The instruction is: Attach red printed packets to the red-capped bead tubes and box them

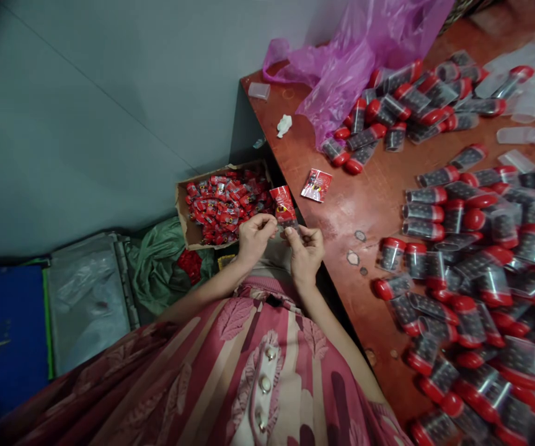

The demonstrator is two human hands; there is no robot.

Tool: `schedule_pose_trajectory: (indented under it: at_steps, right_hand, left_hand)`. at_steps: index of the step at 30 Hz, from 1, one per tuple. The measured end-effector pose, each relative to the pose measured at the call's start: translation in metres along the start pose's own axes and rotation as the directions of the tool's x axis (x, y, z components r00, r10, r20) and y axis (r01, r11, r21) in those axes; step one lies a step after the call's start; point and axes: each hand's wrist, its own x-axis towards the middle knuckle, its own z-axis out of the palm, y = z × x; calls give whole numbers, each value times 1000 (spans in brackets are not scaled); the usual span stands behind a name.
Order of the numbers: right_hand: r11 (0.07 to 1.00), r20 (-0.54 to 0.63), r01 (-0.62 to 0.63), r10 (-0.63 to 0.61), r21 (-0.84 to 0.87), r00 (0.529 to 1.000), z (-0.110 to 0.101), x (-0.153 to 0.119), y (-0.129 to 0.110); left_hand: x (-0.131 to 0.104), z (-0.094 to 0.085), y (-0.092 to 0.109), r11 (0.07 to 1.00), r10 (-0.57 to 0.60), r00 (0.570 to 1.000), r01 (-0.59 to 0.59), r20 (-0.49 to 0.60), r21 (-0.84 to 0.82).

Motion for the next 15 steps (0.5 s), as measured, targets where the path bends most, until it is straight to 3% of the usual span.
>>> schedule_pose_trajectory:
  at_steps: [3, 5, 6, 8, 10, 12, 15]
  right_hand:
    - [999, -38, 45, -45, 14, 998, 4, 6, 0]
    - [998, -54, 51, -49, 40, 997, 6, 10, -2]
    - [998, -47, 26, -23, 64, 999, 6, 11, -4]
    - [987, 5, -78, 78, 138, 997, 5, 12, -8]
    - [953, 110, -214, 194, 212, 975, 2, 11, -11]
    - [894, 267, -375, 310, 245, 913, 0, 9, -14]
    - [808, 445, -552, 425, 208, 789, -2, 4, -18]
  left_hand:
    - [-10, 3, 3, 952, 251, 966, -259, 66, 166]
    - [-15, 5, 1, 931, 308, 940, -329, 147, 155]
    - [-15, 5, -1, 953, 266, 952, -283, 149, 110]
    - [-12, 4, -5, 994, 72, 994, -66, 78, -82]
    - [-5, 2, -8, 917, -132, 990, 143, 55, -372]
    - [2, 0, -7, 763, -206, 962, 274, 180, -586]
    - [6, 0, 1, 641, -209, 891, 436, 403, -631]
